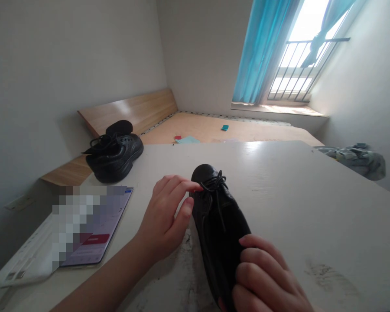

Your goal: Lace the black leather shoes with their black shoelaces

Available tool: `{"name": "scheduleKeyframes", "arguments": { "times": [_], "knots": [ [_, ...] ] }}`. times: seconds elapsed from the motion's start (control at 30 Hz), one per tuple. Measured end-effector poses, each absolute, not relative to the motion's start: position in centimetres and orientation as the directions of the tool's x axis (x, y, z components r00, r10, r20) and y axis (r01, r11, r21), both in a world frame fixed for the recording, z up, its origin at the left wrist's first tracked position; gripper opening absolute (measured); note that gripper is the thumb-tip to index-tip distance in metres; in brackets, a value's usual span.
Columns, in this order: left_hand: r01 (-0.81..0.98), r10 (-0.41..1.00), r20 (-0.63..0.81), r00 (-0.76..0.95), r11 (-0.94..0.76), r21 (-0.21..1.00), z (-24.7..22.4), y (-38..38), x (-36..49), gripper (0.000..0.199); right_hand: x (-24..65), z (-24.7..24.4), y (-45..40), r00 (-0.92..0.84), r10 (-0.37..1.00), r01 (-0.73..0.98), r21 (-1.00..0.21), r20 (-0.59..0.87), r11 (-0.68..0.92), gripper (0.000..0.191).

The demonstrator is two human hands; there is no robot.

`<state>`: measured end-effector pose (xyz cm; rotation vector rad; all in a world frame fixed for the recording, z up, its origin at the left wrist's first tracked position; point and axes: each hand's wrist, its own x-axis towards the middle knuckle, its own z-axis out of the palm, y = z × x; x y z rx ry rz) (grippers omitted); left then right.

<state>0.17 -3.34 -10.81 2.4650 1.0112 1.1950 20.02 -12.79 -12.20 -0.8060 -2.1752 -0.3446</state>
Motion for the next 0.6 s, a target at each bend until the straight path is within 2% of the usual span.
{"name": "scheduleKeyframes", "arguments": {
  "times": [0.13,0.3,0.37,0.47,0.53,0.6],
  "knots": [
    [0.481,0.677,0.581,0.452,-0.734,0.480,-10.8,-3.3,0.3,0.022,19.3,-13.1,-12.6,-0.481,0.422,0.643,-0.017,0.768,0.766,0.027],
    [0.436,0.680,0.542,0.493,-0.733,0.522,-10.9,-3.5,0.5,0.021,20.3,-11.0,-12.2,-0.605,0.436,0.580,-0.006,0.667,0.815,0.039],
    [0.409,0.672,0.530,0.517,-0.738,0.537,-11.0,-3.6,0.5,0.021,20.9,-9.1,-11.6,-0.613,0.491,0.564,-0.092,0.619,0.821,0.032],
    [0.368,0.645,0.511,0.568,-0.755,0.543,-11.1,-3.6,0.5,0.027,21.5,-6.7,-10.1,-0.530,0.596,0.607,-0.221,0.603,0.764,0.011],
    [0.357,0.629,0.485,0.607,-0.762,0.541,-11.1,-3.6,0.6,0.035,21.7,-6.1,-8.6,-0.541,0.634,0.647,-0.208,0.552,0.733,0.012],
    [0.359,0.626,0.458,0.631,-0.759,0.544,-11.0,-3.6,0.6,0.037,21.8,-6.3,-7.3,-0.609,0.630,0.664,-0.125,0.482,0.737,0.012]
  ]
}}
